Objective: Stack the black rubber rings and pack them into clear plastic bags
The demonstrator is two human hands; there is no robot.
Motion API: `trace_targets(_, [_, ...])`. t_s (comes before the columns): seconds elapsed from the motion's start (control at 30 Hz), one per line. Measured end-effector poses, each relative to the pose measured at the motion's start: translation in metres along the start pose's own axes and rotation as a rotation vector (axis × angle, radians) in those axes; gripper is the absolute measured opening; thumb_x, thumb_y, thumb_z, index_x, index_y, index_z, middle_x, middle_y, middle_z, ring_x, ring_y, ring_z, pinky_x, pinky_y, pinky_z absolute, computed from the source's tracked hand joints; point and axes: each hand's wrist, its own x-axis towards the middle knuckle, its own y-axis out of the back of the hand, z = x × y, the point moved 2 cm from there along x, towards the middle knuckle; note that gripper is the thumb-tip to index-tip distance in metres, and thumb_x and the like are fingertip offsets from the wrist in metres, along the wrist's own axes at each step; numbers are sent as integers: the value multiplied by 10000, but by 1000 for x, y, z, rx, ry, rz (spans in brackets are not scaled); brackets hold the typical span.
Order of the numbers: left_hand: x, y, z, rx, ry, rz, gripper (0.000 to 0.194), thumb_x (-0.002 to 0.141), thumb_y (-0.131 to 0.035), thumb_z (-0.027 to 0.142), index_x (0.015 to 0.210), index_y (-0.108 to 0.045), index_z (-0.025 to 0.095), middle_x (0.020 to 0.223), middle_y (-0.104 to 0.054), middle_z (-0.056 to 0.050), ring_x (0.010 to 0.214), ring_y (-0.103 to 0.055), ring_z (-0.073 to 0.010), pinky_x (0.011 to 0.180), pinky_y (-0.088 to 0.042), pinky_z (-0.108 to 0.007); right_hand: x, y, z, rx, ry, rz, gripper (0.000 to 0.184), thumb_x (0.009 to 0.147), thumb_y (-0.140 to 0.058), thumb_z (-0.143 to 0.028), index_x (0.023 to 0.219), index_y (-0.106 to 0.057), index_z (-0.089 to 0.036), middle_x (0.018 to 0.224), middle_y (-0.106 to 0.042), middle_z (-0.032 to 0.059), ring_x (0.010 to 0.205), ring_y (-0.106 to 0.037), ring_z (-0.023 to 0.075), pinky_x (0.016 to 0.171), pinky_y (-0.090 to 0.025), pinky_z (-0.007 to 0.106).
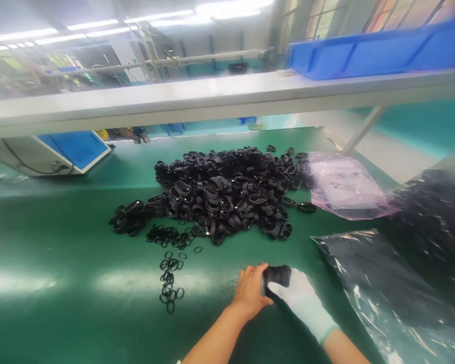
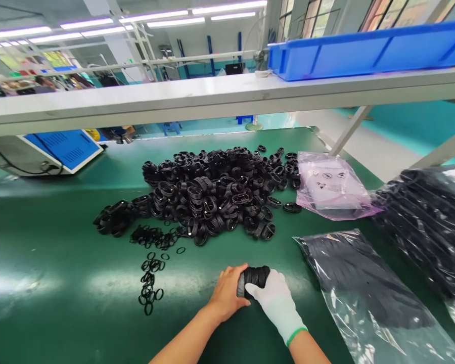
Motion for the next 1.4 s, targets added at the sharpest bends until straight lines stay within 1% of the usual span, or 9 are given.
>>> trace_targets(0.1, [-1, 33, -2, -25, -60, 42, 764, 561, -706, 217, 1252, -386, 283, 1291, -425, -26, 1078, -454, -214, 919, -371, -344, 0, -2, -2, -29, -16, -8, 477, 641, -555, -470, 996, -549, -151, 996, -574, 138, 882, -582, 250, 713, -434, 315])
trace_targets(0.2, [1, 108, -11, 147, -49, 336, 445, 715, -450, 60, 1112, -505, 254, 1140, -522, -10, 971, -493, -147, 870, -402, -291, 1, -1, -1, -45, -28, -37, 494, 640, -553, -475, 1010, -539, -148, 991, -574, 144, 865, -589, 252, 698, -441, 322])
trace_targets(0.27, [8, 158, -19, 413, -26, 463, 436, 722, -352, -1, 1038, -549, 227, 1062, -548, -27, 1009, -455, -174, 895, -373, -323, 1, -1, 0, -55, -42, -51, 500, 642, -549, -475, 1019, -534, -147, 994, -571, 145, 856, -593, 249, 693, -443, 324])
trace_targets(0.37, [28, 202, -27, 643, -51, 329, 429, 737, -343, 6, 1034, -553, 232, 1088, -530, -35, 1018, -437, -189, 889, -361, -328, -1, 0, -1, -53, -42, -52, 503, 650, -537, -477, 1033, -528, -151, 1014, -563, 143, 869, -591, 246, 703, -442, 324])
trace_targets(0.5, [50, 211, -30, 666, -28, 198, 335, 725, -421, 50, 941, -594, 240, 1043, -545, -37, 973, -472, -179, 842, -370, -293, -1, 1, -2, -35, -38, -53, 507, 656, -530, -483, 1039, -523, -150, 1026, -556, 144, 878, -587, 248, 713, -442, 330])
trace_targets(0.77, [-4, 180, -50, 484, 216, 62, 151, 578, -529, 87, 662, -532, 213, 612, -544, 38, 589, -511, -121, 559, -340, -215, -9, 9, -11, 29, -48, 17, 489, 610, -586, -463, 993, -532, -163, 1010, -539, 133, 927, -556, 259, 757, -430, 345])
trace_targets(0.9, [-18, 112, -54, 282, 290, 95, 138, 614, -549, 156, 709, -465, 208, 631, -547, 54, 562, -504, -90, 502, -317, -184, -10, 11, -14, 52, -62, 15, 480, 589, -606, -436, 976, -534, -161, 989, -531, 123, 924, -549, 251, 777, -425, 338])
trace_targets(1.1, [-15, 16, -36, -366, 318, 284, 272, 619, -581, 163, 817, -405, 227, 646, -494, 84, 484, -470, -55, 490, -350, -182, -11, 10, -14, 42, -22, 45, 440, 605, -592, -485, 916, -547, -178, 953, -544, 106, 899, -551, 246, 752, -425, 325])
trace_targets(1.4, [-19, -16, -22, -771, 155, 194, 155, 702, -530, 265, 728, -393, 197, 586, -433, 77, 510, -499, -78, 532, -414, -220, -6, 6, -8, 62, -44, 49, 502, 586, -597, -486, 948, -522, -148, 968, -528, 126, 898, -553, 252, 766, -431, 341])
